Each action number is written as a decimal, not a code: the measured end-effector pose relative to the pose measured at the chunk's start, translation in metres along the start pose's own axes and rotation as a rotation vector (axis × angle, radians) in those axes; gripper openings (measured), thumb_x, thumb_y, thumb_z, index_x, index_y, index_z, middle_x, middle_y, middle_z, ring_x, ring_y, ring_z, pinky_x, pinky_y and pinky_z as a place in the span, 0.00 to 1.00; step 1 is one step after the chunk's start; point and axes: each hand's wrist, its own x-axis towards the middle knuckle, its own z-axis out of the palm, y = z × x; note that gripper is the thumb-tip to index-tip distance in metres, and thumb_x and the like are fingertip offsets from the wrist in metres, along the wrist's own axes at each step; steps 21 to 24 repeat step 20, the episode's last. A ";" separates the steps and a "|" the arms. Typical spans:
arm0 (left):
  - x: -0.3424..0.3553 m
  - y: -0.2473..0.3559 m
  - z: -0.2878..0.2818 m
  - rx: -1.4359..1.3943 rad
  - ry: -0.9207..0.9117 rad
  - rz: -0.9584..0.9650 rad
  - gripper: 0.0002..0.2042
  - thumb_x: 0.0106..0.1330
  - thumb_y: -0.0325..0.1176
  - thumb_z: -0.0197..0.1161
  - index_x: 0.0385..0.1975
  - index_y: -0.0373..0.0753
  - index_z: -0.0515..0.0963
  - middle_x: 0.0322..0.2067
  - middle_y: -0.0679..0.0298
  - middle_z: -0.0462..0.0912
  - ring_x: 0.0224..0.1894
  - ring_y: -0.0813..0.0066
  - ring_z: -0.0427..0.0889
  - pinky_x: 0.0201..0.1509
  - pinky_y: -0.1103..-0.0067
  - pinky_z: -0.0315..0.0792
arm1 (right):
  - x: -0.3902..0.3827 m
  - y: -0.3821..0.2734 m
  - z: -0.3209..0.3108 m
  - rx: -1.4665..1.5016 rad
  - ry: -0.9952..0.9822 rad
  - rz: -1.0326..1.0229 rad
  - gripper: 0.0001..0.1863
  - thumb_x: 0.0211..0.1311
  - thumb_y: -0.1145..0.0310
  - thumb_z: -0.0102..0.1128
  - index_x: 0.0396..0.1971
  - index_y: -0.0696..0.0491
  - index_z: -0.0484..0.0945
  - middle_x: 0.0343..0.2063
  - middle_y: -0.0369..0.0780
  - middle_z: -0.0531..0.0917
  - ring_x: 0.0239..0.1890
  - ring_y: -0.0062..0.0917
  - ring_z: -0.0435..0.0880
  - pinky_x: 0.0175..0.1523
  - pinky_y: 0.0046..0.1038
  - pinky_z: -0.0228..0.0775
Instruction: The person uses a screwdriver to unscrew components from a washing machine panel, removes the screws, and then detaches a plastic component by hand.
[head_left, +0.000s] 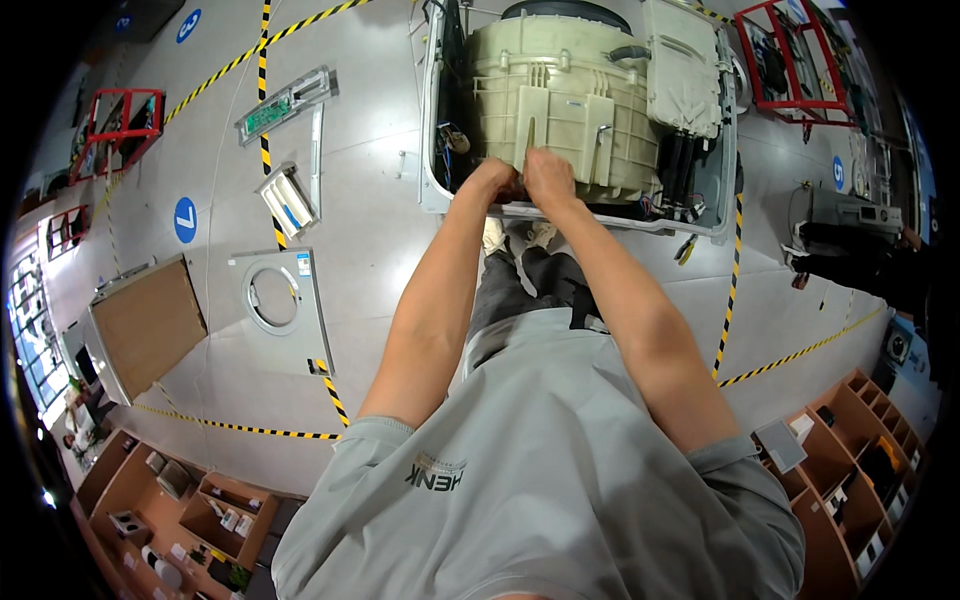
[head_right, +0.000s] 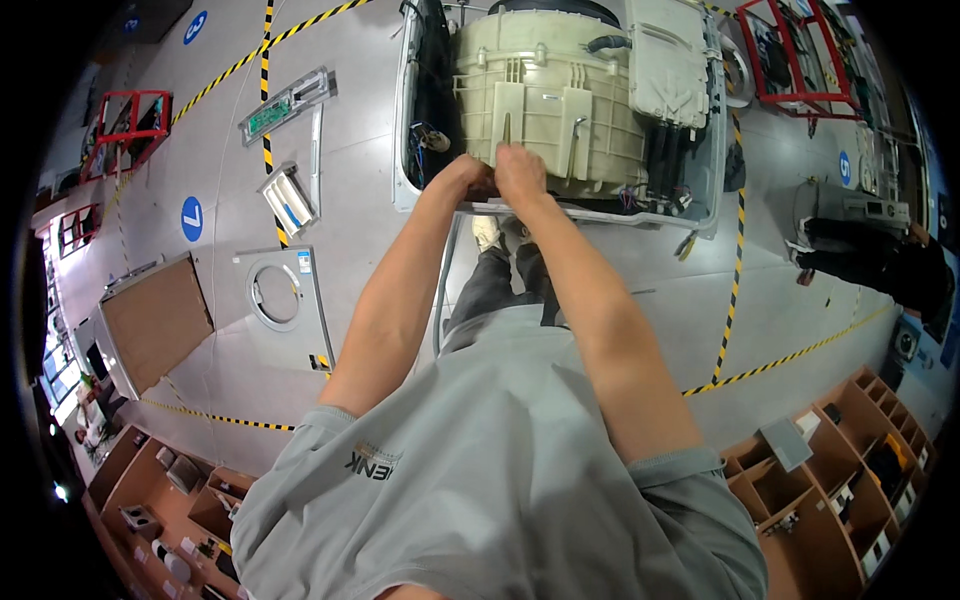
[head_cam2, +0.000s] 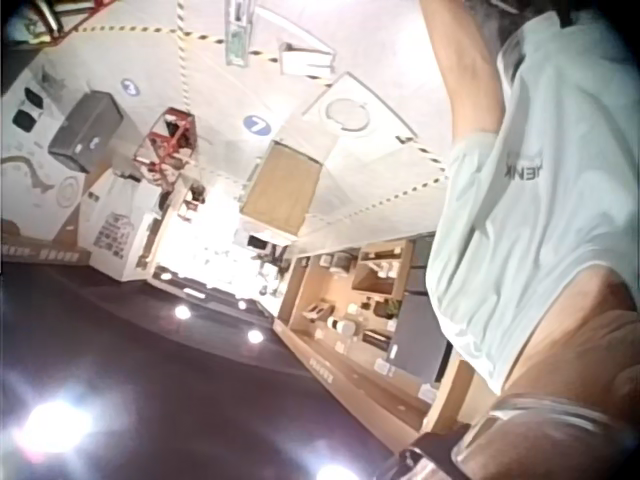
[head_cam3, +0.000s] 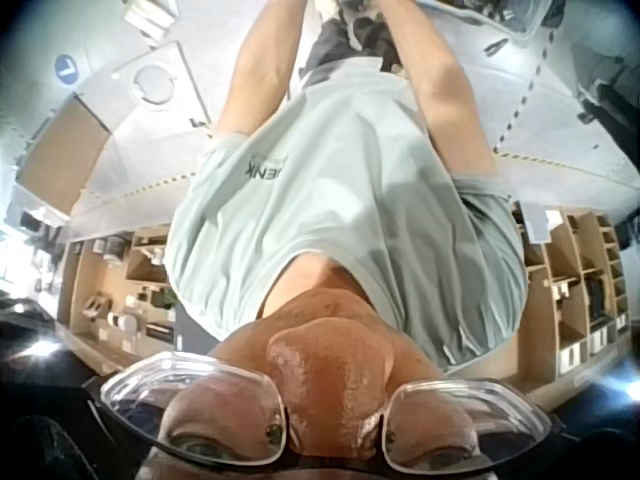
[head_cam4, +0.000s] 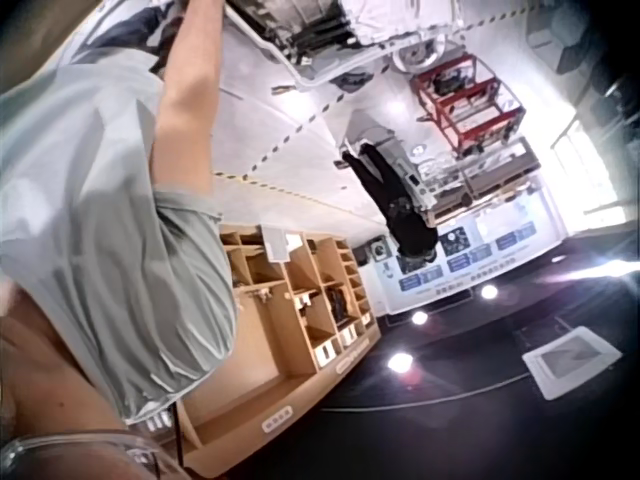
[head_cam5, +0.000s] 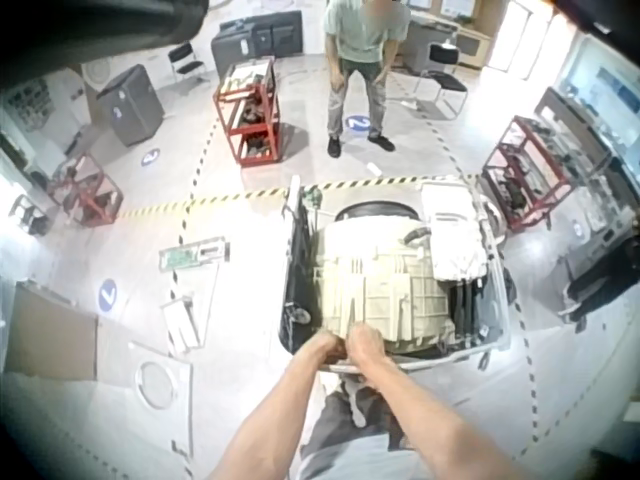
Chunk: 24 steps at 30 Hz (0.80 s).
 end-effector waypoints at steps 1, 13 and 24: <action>0.002 -0.005 0.000 -0.021 -0.021 0.006 0.03 0.51 0.23 0.65 0.19 0.33 0.79 0.17 0.54 0.80 0.18 0.66 0.77 0.19 0.70 0.65 | 0.002 0.001 -0.001 -0.041 -0.014 -0.011 0.07 0.58 0.74 0.54 0.33 0.57 0.80 0.34 0.50 0.83 0.37 0.48 0.85 0.42 0.45 0.79; -0.023 0.004 0.009 -0.339 0.138 -0.121 0.09 0.63 0.31 0.62 0.35 0.30 0.82 0.24 0.54 0.85 0.21 0.64 0.83 0.23 0.72 0.75 | 0.067 0.013 -0.015 0.019 0.112 0.040 0.09 0.61 0.67 0.59 0.38 0.56 0.78 0.38 0.48 0.83 0.42 0.46 0.83 0.45 0.45 0.76; -0.012 0.009 0.008 -0.251 0.170 -0.199 0.08 0.61 0.31 0.63 0.31 0.32 0.83 0.22 0.56 0.84 0.21 0.65 0.83 0.22 0.72 0.76 | 0.063 0.026 -0.013 0.099 0.035 0.149 0.20 0.60 0.59 0.66 0.47 0.55 0.76 0.44 0.50 0.82 0.48 0.46 0.80 0.51 0.44 0.73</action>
